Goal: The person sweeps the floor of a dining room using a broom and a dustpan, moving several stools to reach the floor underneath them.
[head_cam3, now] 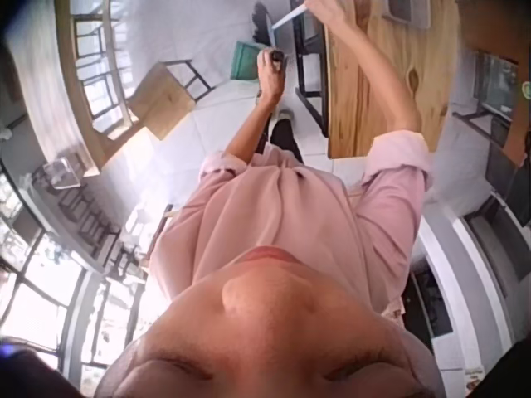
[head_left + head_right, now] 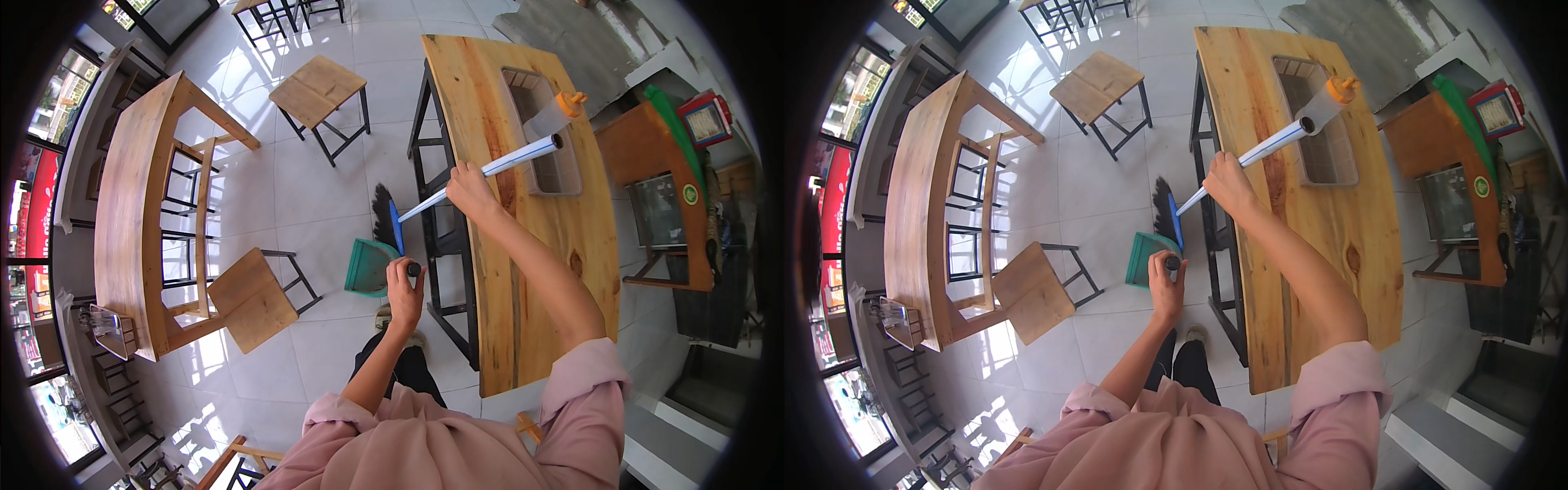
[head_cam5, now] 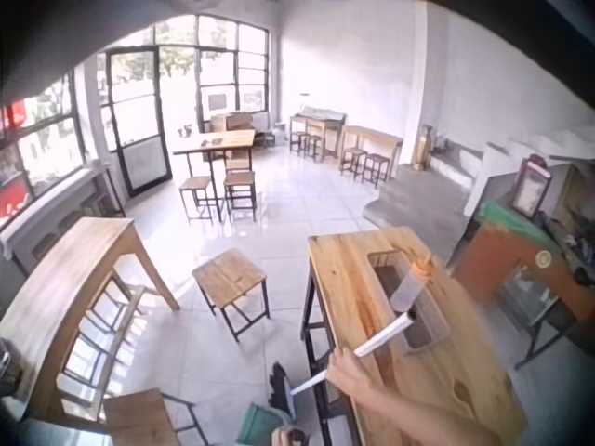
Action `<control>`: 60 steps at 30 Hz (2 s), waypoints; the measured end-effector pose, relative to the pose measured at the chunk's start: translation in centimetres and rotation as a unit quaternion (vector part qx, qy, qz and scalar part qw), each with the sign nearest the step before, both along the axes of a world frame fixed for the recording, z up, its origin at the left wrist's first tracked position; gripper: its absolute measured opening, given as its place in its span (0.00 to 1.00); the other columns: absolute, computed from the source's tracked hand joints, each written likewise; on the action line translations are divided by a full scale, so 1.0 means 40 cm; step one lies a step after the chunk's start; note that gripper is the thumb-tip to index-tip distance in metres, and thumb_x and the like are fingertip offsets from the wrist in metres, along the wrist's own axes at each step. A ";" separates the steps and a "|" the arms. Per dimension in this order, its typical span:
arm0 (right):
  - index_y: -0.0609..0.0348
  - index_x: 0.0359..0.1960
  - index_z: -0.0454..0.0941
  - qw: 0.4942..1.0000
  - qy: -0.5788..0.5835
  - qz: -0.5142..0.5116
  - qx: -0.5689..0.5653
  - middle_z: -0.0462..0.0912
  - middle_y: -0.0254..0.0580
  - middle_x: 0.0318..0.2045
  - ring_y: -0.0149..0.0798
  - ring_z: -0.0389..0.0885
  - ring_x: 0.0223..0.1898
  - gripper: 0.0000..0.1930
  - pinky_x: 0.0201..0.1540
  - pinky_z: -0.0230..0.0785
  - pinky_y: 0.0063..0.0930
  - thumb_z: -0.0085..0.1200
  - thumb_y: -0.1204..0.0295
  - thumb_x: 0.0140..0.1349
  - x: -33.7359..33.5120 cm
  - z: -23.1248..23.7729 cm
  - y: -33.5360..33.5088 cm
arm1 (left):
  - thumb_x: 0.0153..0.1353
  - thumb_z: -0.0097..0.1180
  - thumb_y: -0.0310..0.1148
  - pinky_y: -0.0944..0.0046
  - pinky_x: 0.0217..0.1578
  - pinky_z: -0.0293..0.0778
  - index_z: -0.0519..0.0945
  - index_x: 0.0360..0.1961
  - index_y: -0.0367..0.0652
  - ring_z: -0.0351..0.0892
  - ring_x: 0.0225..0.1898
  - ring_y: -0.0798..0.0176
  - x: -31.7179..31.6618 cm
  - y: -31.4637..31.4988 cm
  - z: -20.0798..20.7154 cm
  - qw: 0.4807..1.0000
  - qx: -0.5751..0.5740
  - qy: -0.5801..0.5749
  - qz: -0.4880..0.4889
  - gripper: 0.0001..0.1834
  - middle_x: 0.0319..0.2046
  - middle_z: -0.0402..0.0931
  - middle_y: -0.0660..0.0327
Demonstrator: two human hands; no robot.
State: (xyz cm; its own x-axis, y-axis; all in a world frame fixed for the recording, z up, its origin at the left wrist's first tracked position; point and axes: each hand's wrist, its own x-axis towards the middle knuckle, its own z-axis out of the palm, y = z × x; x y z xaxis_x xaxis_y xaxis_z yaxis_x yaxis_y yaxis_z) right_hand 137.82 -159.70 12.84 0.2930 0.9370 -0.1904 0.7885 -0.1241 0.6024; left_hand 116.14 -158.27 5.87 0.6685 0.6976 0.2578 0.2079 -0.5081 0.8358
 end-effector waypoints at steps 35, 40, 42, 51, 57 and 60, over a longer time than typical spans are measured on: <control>0.54 0.43 0.73 0.997 -0.073 -0.032 -0.015 0.71 0.33 0.36 0.38 0.65 0.46 0.14 0.61 0.37 0.51 0.46 0.68 0.54 0.056 -0.076 0.015 | 0.36 0.66 0.39 0.63 0.37 0.68 0.67 0.40 0.41 0.71 0.37 0.56 0.016 -0.008 -0.058 0.969 -0.129 -0.028 -0.209 0.30 0.34 0.70 0.58; 0.54 0.42 0.74 0.994 -0.084 -0.053 -0.044 0.72 0.34 0.37 0.38 0.65 0.46 0.13 0.62 0.33 0.53 0.46 0.68 0.55 0.084 -0.087 0.058 | 0.37 0.65 0.42 0.60 0.45 0.65 0.66 0.42 0.39 0.71 0.42 0.53 -0.005 0.018 -0.063 0.950 -0.179 -0.099 -0.235 0.32 0.37 0.71 0.56; 0.54 0.41 0.75 0.993 -0.103 -0.046 -0.032 0.72 0.34 0.38 0.38 0.65 0.46 0.12 0.62 0.36 0.51 0.46 0.68 0.55 0.103 -0.097 0.062 | 0.40 0.62 0.44 0.58 0.49 0.63 0.66 0.42 0.37 0.70 0.45 0.54 -0.009 0.024 -0.057 0.941 -0.209 -0.118 -0.240 0.31 0.39 0.70 0.54; 0.51 0.31 0.76 0.994 -0.088 -0.057 0.039 0.76 0.31 0.25 0.32 0.72 0.35 0.06 0.43 0.50 0.29 0.48 0.69 0.53 0.097 -0.067 0.077 | 0.50 0.55 0.38 0.57 0.51 0.60 0.66 0.42 0.37 0.69 0.47 0.56 -0.048 0.074 -0.071 0.944 -0.253 -0.148 -0.150 0.22 0.39 0.69 0.54; 0.51 0.26 0.75 0.992 -0.104 -0.042 0.059 0.75 0.31 0.20 0.31 0.73 0.30 0.04 0.40 0.52 0.27 0.49 0.69 0.52 0.078 0.054 0.056 | 0.51 0.54 0.36 0.57 0.51 0.60 0.66 0.41 0.37 0.68 0.46 0.58 -0.042 0.160 -0.082 0.957 -0.222 -0.151 -0.110 0.20 0.39 0.69 0.55; 0.50 0.25 0.76 0.993 -0.106 -0.031 0.034 0.76 0.30 0.20 0.31 0.74 0.28 0.04 0.37 0.54 0.27 0.49 0.70 0.51 0.047 0.133 0.054 | 0.52 0.54 0.35 0.58 0.51 0.59 0.67 0.41 0.38 0.67 0.47 0.58 -0.002 0.226 -0.061 0.962 -0.198 -0.150 -0.117 0.18 0.40 0.69 0.55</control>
State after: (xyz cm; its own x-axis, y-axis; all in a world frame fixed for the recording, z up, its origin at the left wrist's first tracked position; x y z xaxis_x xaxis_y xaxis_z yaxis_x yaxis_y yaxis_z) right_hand 139.72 -157.55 18.18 0.3775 0.9244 -0.0544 0.6341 -0.2153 0.7426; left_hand 116.05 -149.23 3.43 0.7561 0.6204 0.2084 -0.1536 -0.1414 0.9780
